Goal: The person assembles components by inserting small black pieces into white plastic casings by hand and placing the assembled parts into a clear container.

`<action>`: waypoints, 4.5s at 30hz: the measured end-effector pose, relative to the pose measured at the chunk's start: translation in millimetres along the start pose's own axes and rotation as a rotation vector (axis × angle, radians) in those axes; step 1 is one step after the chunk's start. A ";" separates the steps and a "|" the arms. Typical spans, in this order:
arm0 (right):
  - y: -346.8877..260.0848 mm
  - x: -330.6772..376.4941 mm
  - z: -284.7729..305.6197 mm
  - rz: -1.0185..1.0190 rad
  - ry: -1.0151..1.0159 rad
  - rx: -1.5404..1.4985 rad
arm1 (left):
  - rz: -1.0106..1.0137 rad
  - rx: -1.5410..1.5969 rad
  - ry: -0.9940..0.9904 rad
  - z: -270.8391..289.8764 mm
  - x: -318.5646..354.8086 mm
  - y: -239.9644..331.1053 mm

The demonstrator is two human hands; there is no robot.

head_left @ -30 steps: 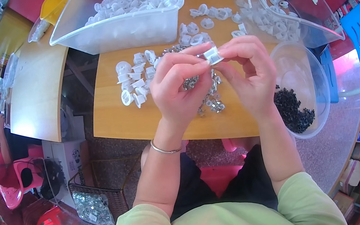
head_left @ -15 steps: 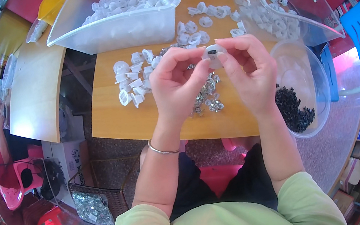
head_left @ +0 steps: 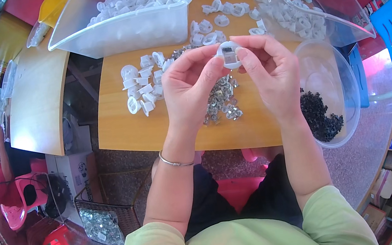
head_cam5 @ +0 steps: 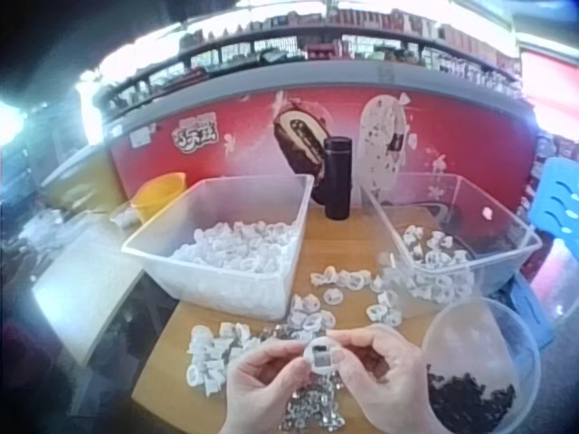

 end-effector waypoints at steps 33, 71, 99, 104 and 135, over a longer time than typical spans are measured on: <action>-3.0 2.8 3.5 0.083 0.099 0.243 | -0.264 -0.335 0.097 -6.1 3.7 2.4; -3.1 -1.0 -2.2 0.251 -0.035 0.104 | -0.384 -0.315 0.092 -3.6 5.0 10.6; -76.7 -80.2 125.3 0.321 0.214 0.768 | -0.299 -0.691 -0.003 -17.2 -2.6 -0.2; -70.9 -68.9 135.4 0.308 0.085 0.948 | -0.447 -1.135 -0.176 -44.5 0.5 -6.1; -42.4 19.7 106.6 -0.141 -0.442 0.817 | -0.358 -1.570 0.001 -61.4 -33.8 -60.7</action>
Point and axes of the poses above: each hand's wrist, its own x-axis away from the middle knuckle, its own z-axis out of the back of the hand, y = z × x, the point moved 6 cm from there along -x, towards the middle knuckle, and after that the axes turned 12 degrees about z, right-handed, at the moved point
